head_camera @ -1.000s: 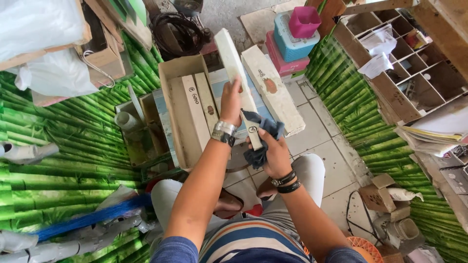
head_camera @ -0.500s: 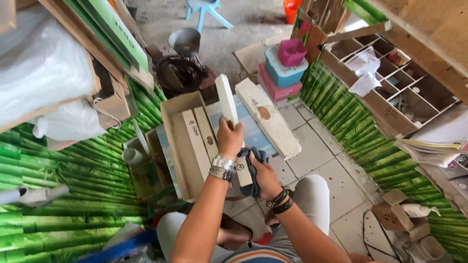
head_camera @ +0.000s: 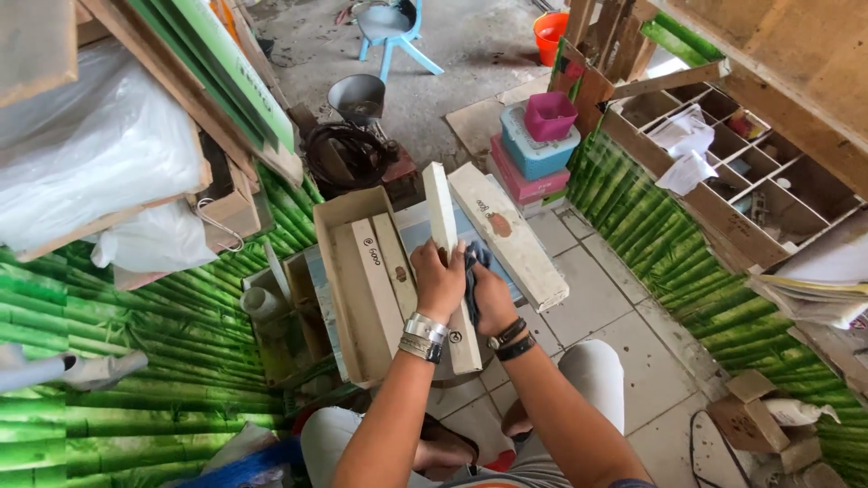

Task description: Cleaning long white plastic casings by wiping them down with a cloth.

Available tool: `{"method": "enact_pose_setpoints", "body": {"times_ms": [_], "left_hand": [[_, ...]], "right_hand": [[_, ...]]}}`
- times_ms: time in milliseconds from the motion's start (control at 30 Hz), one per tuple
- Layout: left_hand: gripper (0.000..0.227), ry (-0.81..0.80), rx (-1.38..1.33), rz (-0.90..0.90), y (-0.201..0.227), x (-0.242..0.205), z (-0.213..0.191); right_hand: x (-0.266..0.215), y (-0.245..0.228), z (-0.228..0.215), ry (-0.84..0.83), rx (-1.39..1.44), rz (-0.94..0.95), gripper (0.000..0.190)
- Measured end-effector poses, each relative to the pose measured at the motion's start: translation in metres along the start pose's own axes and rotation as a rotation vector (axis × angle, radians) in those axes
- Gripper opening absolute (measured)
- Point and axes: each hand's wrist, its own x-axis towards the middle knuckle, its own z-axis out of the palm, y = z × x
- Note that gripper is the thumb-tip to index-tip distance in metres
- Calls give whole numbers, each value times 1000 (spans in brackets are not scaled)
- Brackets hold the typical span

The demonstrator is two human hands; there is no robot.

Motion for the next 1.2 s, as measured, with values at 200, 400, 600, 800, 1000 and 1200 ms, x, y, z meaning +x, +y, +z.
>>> {"method": "enact_pose_setpoints", "body": {"times_ms": [200, 400, 600, 800, 1000, 1200], "left_hand": [[62, -42, 12, -52, 18, -20, -13], [58, -99, 127, -31, 17, -17, -13], [55, -144, 366, 1, 44, -37, -20], [64, -223, 431, 29, 36, -48, -18], [62, -210, 492, 31, 39, -64, -18], [67, -240, 243, -52, 2, -36, -15]], "right_hand": [[18, -17, 17, 31, -11, -51, 51], [30, -25, 21, 67, -24, -101, 46], [16, -33, 22, -7, -975, -607, 56], [15, -86, 75, -58, 116, -14, 44], [90, -98, 49, -479, 499, -96, 41], [60, -114, 68, -56, 153, -384, 39]]}}
